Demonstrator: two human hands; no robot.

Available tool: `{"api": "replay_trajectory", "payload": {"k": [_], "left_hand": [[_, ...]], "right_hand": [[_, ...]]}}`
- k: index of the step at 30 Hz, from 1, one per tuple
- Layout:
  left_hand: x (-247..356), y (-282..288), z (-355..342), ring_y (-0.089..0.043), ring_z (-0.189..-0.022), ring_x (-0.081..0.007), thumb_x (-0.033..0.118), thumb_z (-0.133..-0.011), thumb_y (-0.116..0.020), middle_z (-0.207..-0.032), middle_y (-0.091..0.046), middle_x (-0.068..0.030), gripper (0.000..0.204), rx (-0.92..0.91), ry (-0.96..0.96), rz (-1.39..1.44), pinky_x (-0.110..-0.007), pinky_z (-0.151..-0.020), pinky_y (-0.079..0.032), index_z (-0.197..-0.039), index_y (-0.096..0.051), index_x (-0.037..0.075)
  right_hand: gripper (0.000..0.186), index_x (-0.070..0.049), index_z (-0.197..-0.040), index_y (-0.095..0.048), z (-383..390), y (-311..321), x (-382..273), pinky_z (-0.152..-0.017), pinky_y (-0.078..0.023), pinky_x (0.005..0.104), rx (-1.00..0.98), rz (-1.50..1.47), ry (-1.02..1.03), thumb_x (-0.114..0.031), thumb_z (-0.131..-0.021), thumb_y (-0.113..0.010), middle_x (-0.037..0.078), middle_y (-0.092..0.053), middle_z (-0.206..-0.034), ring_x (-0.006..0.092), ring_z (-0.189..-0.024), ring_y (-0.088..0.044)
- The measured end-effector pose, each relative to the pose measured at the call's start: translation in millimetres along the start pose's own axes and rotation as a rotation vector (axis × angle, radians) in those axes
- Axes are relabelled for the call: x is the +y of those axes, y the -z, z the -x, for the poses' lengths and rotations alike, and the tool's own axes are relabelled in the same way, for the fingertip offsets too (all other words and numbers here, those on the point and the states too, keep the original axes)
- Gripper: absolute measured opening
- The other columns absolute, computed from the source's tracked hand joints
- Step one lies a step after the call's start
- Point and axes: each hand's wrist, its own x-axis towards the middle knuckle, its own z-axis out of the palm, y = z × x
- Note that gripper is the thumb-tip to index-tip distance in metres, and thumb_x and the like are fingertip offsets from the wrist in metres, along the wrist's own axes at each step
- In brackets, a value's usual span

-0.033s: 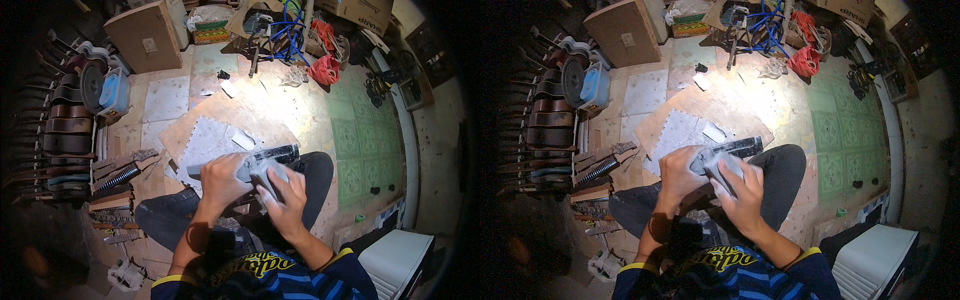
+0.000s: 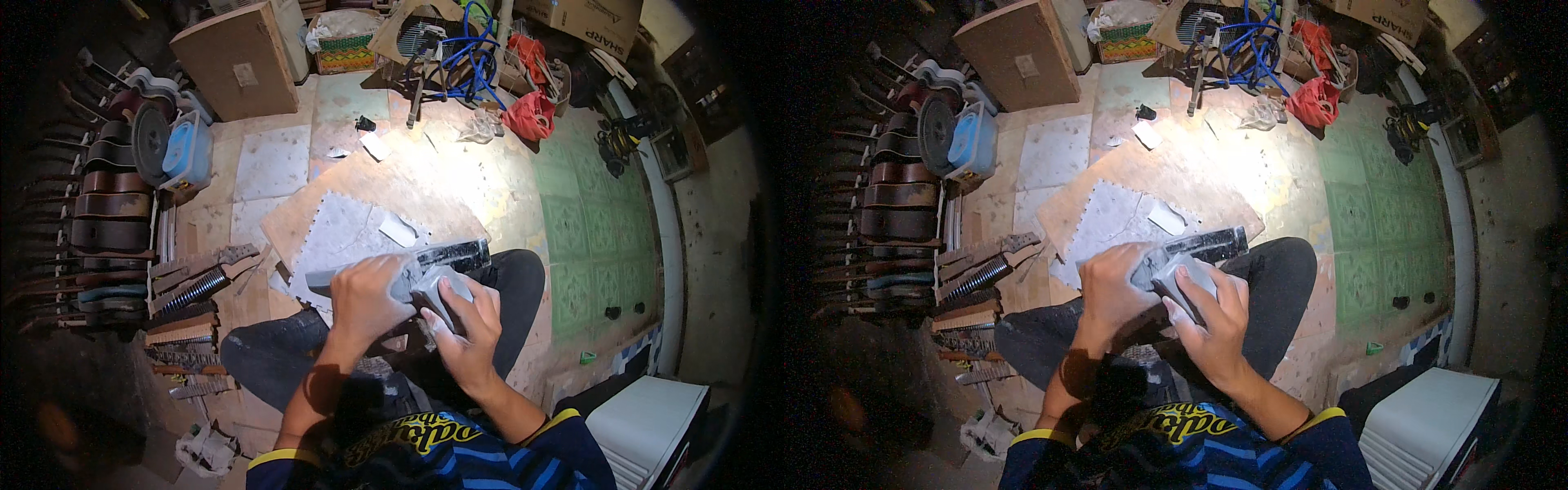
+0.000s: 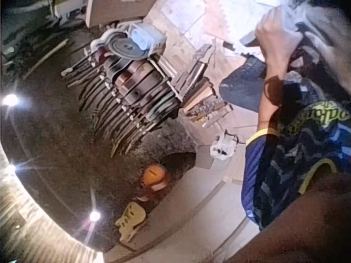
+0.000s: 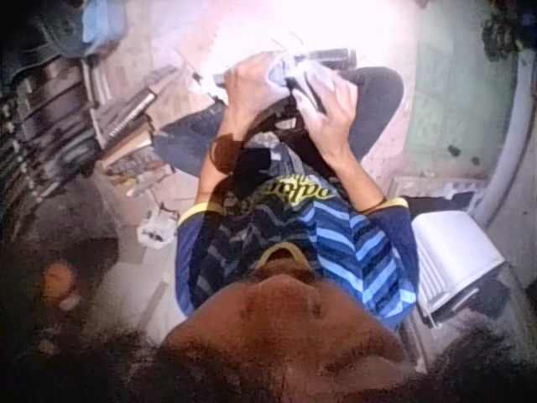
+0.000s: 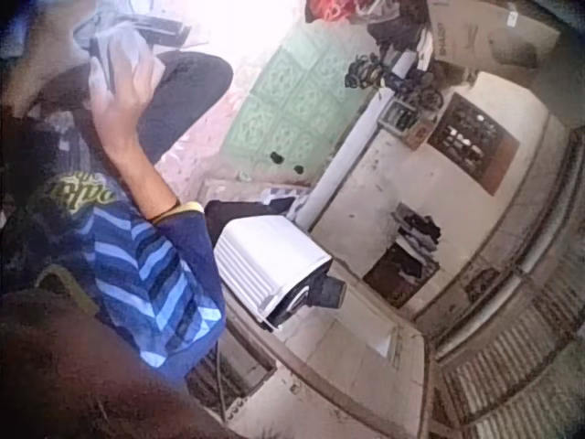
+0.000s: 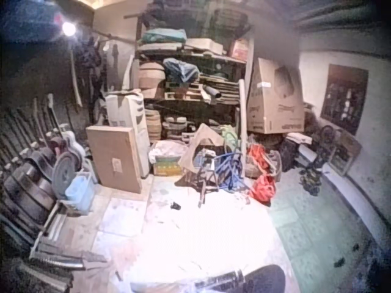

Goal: The person sands a guitar body by hand with a piece of sandpaper, rubbing it across the surface and into the crevices.

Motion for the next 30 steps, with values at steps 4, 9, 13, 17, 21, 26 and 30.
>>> {"api": "replay_trajectory", "payload": {"k": [4, 9, 13, 17, 21, 26, 30], "left_hand": [[2, 2, -3, -0.075, -0.085, -0.0327, 0.017, -0.062, -0.086, -0.094, -0.076, -0.0138, 0.042, 0.008, 0.002, -0.018, -0.04, -0.075, -0.059, -0.101, -0.076, 0.007], [5, 1, -5, -0.076, -0.088, -0.033, 0.016, -0.062, -0.087, -0.096, -0.077, -0.0143, 0.042, 0.012, 0.011, -0.007, -0.039, -0.078, -0.06, -0.102, -0.077, 0.007], [1, 3, -6, -0.076, -0.087, -0.0331, 0.017, -0.063, -0.086, -0.095, -0.077, -0.0142, 0.04, -0.017, 0.045, 0.007, -0.038, -0.077, -0.06, -0.101, -0.077, 0.007], [5, 2, -2, -0.076, -0.087, -0.0332, 0.016, -0.062, -0.086, -0.095, -0.077, -0.014, 0.041, -0.006, 0.032, -0.028, -0.038, -0.078, -0.06, -0.101, -0.077, 0.008], [3, 3, -4, -0.075, -0.084, -0.0338, 0.016, -0.064, -0.085, -0.091, -0.076, -0.0137, 0.039, 0.002, 0.01, 0.01, -0.039, -0.074, -0.059, -0.1, -0.076, 0.007], [5, 0, 3, -0.074, -0.081, -0.032, 0.019, -0.065, -0.085, -0.091, -0.076, -0.0122, 0.038, -0.021, 0.014, -0.076, -0.039, -0.07, -0.058, -0.1, -0.076, 0.009], [2, 1, -1, -0.074, -0.081, -0.0327, 0.019, -0.065, -0.085, -0.09, -0.076, -0.0124, 0.036, 0.018, -0.021, -0.045, -0.04, -0.071, -0.058, -0.098, -0.075, 0.007]], "right_hand": [[0.05, -0.004, -0.121, -0.074, -24, -10, -1, -0.095, -0.049, 0.0433, 0.021, -0.018, -0.017, -0.004, -0.073, -0.087, 0.022, -0.07, -0.121, 0.0366, -0.107, -0.063], [0.049, -0.008, -0.124, -0.075, -4, -2, 0, -0.092, -0.048, 0.042, 0.002, 0.009, 0.0, -0.008, -0.076, -0.085, 0.018, -0.069, -0.121, 0.0353, -0.104, -0.061], [0.049, -0.009, -0.122, -0.076, -11, -6, -7, -0.094, -0.048, 0.0418, 0.023, 0.0, -0.053, -0.008, -0.074, -0.086, 0.018, -0.07, -0.121, 0.0348, -0.104, -0.062], [0.049, -0.009, -0.126, -0.074, -6, -3, -2, -0.092, -0.048, 0.0421, 0.0, 0.003, -0.03, -0.009, -0.078, -0.084, 0.018, -0.069, -0.12, 0.0356, -0.104, -0.061], [0.048, -0.008, -0.123, -0.076, -14, -10, -9, -0.093, -0.049, 0.0427, 0.051, 0.019, -0.072, -0.008, -0.076, -0.086, 0.018, -0.069, -0.12, 0.0346, -0.105, -0.061], [0.049, -0.006, -0.125, -0.074, -17, -10, -3, -0.093, -0.049, 0.043, 0.023, -0.002, -0.056, -0.007, -0.077, -0.085, 0.02, -0.069, -0.12, 0.0357, -0.106, -0.061], [0.049, -0.008, -0.125, -0.075, 2, -3, -11, -0.092, -0.048, 0.0435, 0.029, -0.002, -0.056, -0.009, -0.077, -0.084, 0.02, -0.068, -0.12, 0.0361, -0.104, -0.061]]}}
